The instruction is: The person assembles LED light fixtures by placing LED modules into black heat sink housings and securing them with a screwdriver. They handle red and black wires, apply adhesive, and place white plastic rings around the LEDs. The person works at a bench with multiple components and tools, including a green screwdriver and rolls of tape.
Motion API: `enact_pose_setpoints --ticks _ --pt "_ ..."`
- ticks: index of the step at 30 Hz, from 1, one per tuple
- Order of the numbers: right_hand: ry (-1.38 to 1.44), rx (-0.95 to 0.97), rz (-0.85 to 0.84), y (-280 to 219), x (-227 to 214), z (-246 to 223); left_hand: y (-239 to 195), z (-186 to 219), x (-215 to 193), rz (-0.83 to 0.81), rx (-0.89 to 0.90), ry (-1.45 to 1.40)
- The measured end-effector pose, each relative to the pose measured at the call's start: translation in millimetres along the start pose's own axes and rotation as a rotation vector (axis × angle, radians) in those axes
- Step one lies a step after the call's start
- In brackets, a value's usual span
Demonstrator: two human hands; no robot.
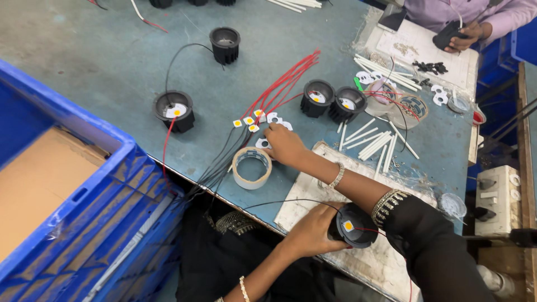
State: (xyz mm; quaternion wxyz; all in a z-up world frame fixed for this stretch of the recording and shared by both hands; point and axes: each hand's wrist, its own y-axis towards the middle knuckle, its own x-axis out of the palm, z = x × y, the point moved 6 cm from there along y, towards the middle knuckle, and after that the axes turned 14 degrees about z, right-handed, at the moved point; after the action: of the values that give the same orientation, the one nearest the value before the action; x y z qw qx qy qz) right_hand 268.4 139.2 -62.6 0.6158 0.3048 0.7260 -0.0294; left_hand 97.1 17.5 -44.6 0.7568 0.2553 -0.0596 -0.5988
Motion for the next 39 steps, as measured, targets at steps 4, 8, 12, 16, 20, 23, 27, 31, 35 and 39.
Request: enact_pose_setpoints --ticks 4,8,12,16,20,23,27,31,35,39 --pt "0.06 0.053 0.031 -1.6 -1.0 1.0 -1.9 -1.2 -1.9 -0.001 -0.014 -0.013" --pt "0.256 0.021 0.175 -7.5 -60.3 -10.7 0.6 -3.3 -0.5 0.024 0.046 -0.014" --pt "0.403 -0.013 0.033 -69.2 -159.2 -22.3 -1.5 -16.9 3.3 -0.009 -0.027 -0.024" --pt "0.273 0.126 -0.177 -156.0 -224.7 -38.3 -2.4 -20.8 5.3 -0.04 -0.147 0.026" --pt "0.156 0.302 -0.167 -191.3 -237.2 -45.6 3.4 -9.4 0.6 -0.033 -0.114 -0.008" --pt "0.253 0.304 -0.097 -194.2 -235.4 -48.0 6.9 -3.3 -1.5 -0.024 -0.082 -0.017" --pt "0.283 0.299 -0.112 -211.7 -224.6 -37.1 6.8 -1.5 0.7 -0.04 -0.11 0.004" --pt "0.434 0.39 0.116 -239.6 -228.5 0.0 7.6 -0.4 1.6 -0.043 -0.113 0.022" --pt "0.578 0.62 0.326 -272.0 -204.6 47.2 9.2 6.6 1.9 -0.045 -0.143 0.021" --pt "0.692 0.773 0.394 -302.0 -147.2 59.1 3.7 45.1 -12.7 -0.019 -0.141 0.285"
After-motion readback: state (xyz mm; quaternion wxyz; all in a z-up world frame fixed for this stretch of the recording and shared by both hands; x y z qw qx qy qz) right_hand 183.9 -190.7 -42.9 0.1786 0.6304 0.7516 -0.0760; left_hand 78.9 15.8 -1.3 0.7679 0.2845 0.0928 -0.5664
